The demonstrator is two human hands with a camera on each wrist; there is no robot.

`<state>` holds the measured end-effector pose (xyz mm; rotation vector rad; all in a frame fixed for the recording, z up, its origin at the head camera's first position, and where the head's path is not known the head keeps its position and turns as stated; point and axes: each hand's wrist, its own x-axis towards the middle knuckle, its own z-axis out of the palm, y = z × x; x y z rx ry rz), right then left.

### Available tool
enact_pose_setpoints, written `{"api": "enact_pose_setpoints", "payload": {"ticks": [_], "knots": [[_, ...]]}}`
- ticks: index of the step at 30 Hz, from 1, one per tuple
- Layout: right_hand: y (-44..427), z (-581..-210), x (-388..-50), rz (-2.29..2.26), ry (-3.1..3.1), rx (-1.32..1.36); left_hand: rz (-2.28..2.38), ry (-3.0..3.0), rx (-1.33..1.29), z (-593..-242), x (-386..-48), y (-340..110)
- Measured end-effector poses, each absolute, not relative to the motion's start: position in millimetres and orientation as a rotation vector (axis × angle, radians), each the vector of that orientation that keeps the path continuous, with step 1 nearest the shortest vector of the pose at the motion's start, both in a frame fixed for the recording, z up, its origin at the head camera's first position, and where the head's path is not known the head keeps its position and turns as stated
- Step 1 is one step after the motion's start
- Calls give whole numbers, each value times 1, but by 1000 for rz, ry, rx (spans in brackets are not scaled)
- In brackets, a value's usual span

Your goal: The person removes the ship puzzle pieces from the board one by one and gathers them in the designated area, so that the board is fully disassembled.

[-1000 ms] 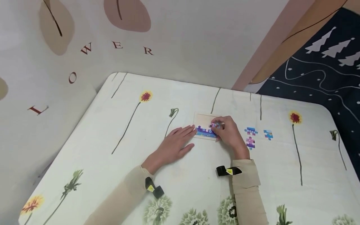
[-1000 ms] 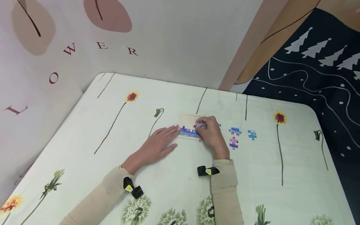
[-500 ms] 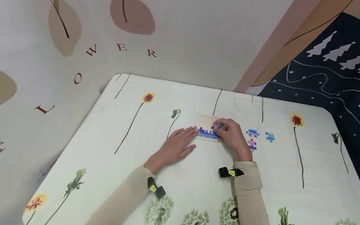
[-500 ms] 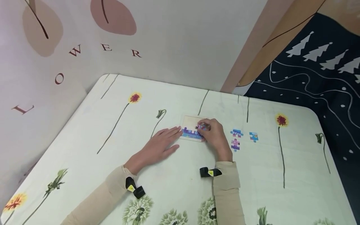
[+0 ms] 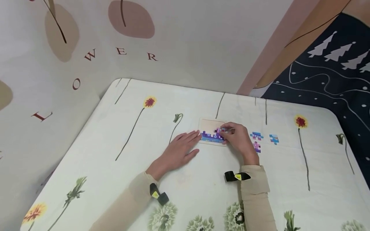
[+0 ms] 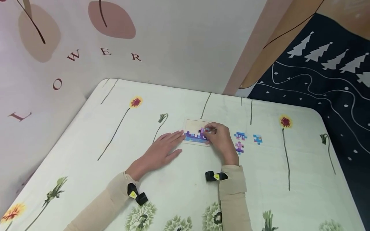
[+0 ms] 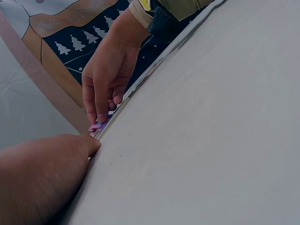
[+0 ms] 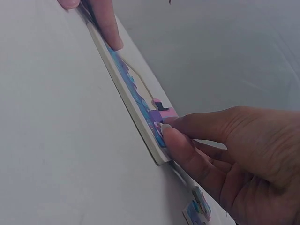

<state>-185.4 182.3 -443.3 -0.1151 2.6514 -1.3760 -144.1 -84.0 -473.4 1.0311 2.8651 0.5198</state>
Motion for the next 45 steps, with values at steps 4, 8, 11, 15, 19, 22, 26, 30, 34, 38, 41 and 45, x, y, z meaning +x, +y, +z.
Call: {"api": "enact_pose_setpoints", "payload": {"ticks": [4, 8, 11, 15, 19, 22, 26, 30, 34, 38, 41, 45], "knots": [[182, -443, -185, -1389, 2654, -129, 531, 2863, 1026, -473, -144, -86], [182, -443, -184, -1408, 2659, -112, 542, 2855, 1029, -473, -143, -86], [182, -443, -183, -1405, 2682, -100, 542, 2851, 1026, -474, -143, -86], [182, -444, -183, -1382, 2709, -78, 542, 2846, 1019, -475, -143, -86], [183, -445, -183, -1381, 2717, -66, 543, 2845, 1017, -475, -143, -85], [184, -446, -183, -1381, 2728, -70, 541, 2847, 1019, -476, -143, -85], [185, -448, -183, -1377, 2741, -69, 539, 2847, 1024, -476, -143, -85], [185, -449, -184, -1387, 2729, -50, 535, 2844, 1020, -475, -143, -85], [183, -449, -185, -1434, 2693, -38, 539, 2844, 1018, -474, -143, -85], [182, -449, -186, -1488, 2653, -32, 543, 2843, 1016, -473, -144, -84], [182, -448, -186, -1516, 2631, -27, 541, 2843, 1015, -473, -144, -84], [182, -447, -187, -1525, 2615, -11, 540, 2838, 1009, -472, -145, -84]]}}
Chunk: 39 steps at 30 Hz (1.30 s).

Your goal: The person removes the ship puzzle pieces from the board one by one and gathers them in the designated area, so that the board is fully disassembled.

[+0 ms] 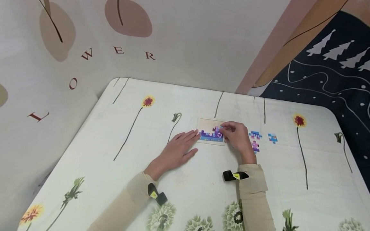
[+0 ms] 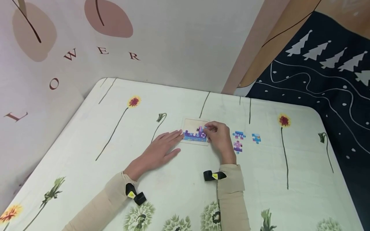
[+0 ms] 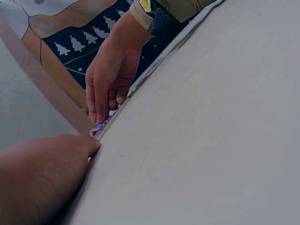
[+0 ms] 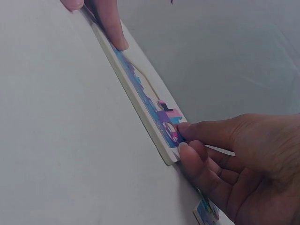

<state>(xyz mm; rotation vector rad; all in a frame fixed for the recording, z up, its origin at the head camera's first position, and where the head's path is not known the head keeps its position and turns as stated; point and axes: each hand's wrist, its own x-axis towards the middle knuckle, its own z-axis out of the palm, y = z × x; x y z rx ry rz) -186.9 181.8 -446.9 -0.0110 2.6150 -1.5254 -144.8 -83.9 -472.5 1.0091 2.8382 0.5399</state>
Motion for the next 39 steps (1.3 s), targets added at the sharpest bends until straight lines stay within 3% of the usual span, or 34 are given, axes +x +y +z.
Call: {"api": "enact_pose_setpoints", "payload": {"ticks": [24, 39], "knots": [[180, -442, -187, -1618, 2490, 166, 532, 2827, 994, -469, -146, -83], [178, -446, -191, -1601, 2510, 146, 263, 2827, 1187, -470, -136, -56]]}}
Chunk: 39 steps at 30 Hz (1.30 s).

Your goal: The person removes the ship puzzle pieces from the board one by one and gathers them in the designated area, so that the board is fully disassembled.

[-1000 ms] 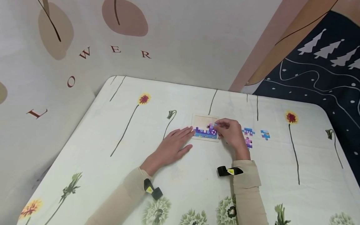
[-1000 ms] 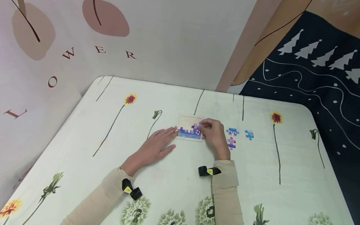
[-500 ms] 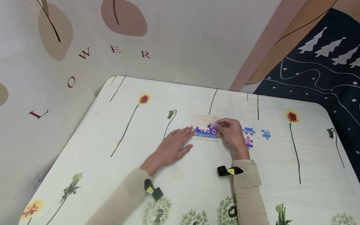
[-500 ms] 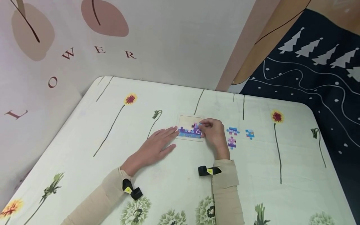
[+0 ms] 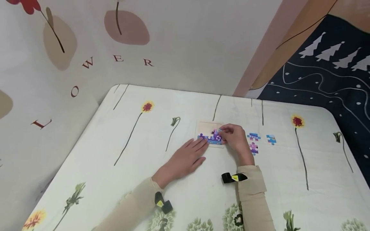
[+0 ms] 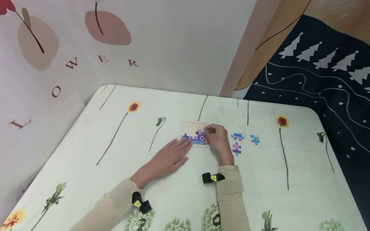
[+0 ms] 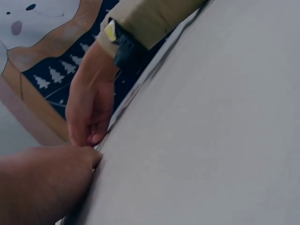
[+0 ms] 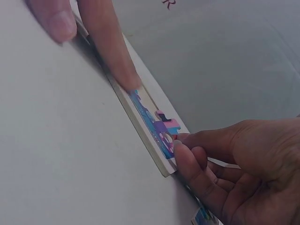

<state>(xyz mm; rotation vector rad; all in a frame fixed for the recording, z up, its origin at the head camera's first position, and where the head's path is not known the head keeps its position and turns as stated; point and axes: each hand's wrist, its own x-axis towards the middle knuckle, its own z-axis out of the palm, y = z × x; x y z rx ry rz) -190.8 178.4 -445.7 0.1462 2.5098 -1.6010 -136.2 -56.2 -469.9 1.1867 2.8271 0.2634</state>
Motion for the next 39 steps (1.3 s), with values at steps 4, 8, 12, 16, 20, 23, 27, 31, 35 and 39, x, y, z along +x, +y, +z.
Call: {"api": "enact_pose_setpoints", "payload": {"ticks": [4, 8, 12, 16, 20, 23, 27, 31, 35, 39], "knots": [[176, -450, -190, -1597, 2500, 127, 274, 2782, 1234, -475, -133, -43], [175, -451, -189, -1603, 2493, 106, 299, 2778, 1259, -478, -132, -38], [176, -448, -189, -1598, 2520, 87, 311, 2799, 1257, -478, -133, -37], [179, -444, -189, -1604, 2530, 71, 327, 2801, 1256, -475, -135, -35], [182, -441, -188, -1628, 2533, 59, 357, 2786, 1257, -473, -136, -32], [184, -439, -186, -1652, 2536, 58, 360, 2778, 1259, -473, -137, -31], [187, -438, -185, -1690, 2532, 40, 342, 2778, 1262, -474, -138, -29], [190, -437, -183, -1711, 2547, 29, 350, 2766, 1268, -475, -140, -28], [195, -434, -180, -1712, 2565, 37, 364, 2754, 1271, -475, -140, -30], [203, -427, -175, -1713, 2562, 55, 330, 2760, 1270, -476, -142, -33]]}}
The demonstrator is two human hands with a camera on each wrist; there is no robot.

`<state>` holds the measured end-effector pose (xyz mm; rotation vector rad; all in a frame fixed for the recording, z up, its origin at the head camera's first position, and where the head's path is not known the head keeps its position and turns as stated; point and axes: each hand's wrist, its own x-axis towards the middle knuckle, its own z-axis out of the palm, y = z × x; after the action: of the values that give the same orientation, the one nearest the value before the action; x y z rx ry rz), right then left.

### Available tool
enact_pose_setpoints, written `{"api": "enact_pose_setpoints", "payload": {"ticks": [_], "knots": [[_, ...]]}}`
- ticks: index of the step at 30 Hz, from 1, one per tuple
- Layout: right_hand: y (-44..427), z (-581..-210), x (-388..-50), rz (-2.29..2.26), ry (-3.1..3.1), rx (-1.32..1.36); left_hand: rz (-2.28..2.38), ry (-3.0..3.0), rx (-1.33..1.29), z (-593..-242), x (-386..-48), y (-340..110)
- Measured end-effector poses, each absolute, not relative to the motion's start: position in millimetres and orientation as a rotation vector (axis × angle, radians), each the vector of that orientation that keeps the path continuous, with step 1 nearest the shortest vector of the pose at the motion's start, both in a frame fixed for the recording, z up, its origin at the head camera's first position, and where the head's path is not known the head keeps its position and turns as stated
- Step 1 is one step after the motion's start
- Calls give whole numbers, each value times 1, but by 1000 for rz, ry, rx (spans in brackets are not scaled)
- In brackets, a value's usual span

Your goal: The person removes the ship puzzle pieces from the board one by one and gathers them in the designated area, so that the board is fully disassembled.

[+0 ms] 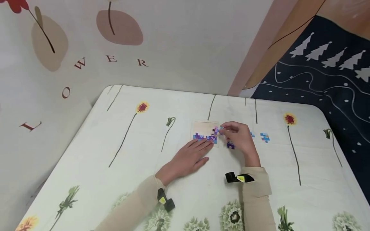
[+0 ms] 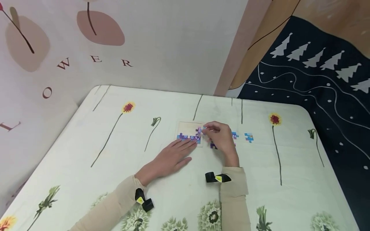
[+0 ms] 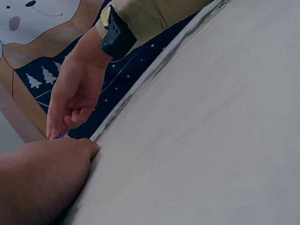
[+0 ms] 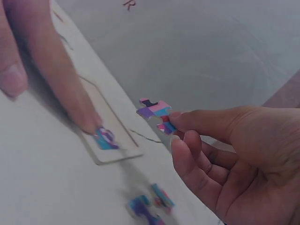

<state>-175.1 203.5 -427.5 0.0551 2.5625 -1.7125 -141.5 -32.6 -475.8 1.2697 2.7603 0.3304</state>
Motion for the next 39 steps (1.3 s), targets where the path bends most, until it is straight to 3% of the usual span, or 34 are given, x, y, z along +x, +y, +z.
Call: {"api": "enact_pose_setpoints", "payload": {"ticks": [9, 39], "knots": [[236, -413, -153, -1619, 2633, 104, 320, 2762, 1290, -476, -142, -33], [359, -430, -109, -1470, 2614, 242, 400, 2731, 1276, -476, -142, -35]]}}
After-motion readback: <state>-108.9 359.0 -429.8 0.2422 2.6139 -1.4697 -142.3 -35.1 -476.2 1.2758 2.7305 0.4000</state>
